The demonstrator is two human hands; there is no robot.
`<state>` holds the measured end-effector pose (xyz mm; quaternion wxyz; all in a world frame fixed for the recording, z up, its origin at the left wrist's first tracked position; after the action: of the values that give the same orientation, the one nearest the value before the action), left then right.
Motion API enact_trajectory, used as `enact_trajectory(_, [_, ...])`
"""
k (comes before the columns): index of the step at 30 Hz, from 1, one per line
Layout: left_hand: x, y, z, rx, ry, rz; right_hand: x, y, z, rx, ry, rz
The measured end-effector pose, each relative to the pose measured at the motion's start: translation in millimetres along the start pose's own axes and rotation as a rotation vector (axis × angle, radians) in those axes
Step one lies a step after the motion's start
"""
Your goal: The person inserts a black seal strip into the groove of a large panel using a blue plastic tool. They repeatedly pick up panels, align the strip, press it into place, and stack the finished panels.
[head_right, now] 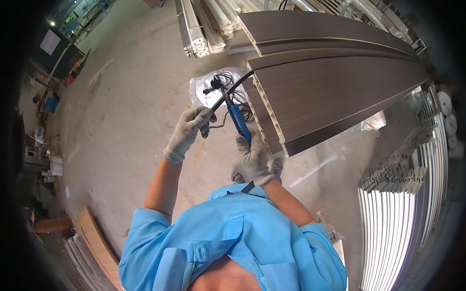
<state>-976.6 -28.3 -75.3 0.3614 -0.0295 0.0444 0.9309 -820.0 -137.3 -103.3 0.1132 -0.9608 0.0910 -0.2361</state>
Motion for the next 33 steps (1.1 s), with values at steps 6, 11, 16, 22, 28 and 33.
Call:
enact_trajectory(6, [-5.8,0.4,-10.9,0.045,0.097,0.015,-0.4,-13.3,-1.2,0.069,0.125,0.125])
enact_trajectory(11, [-6.9,6.2,-11.9,0.107,0.164,0.049,-5.7,-14.6,15.5,-0.023,0.039,0.016])
enact_trajectory(16, [-7.5,9.6,-6.9,0.087,0.188,0.065,-10.3,-16.1,14.8,0.072,0.018,0.004])
enact_trajectory(22, [-7.8,8.2,-9.7,0.076,0.190,0.078,-14.1,-10.4,25.4,0.030,-0.055,0.022])
enact_trajectory(28, [-5.3,9.6,-14.4,0.074,0.221,0.080,-5.2,-10.1,16.2,0.043,0.011,0.026])
enact_trajectory(33, [-13.6,6.4,-8.9,0.073,0.285,0.062,-16.6,-16.0,35.7,-0.095,-0.044,-0.024])
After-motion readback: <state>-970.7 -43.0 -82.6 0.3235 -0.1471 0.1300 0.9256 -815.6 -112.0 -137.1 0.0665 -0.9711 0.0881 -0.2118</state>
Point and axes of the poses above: each hand's wrist, its own y-axis away from the middle knuckle, its own x-axis out of the back of the hand, z = x × y, the point moved 10 cm from there along -y, towards the middle knuckle, and after that the axes turned 12 degrees about -z, right-handed, at the moved point
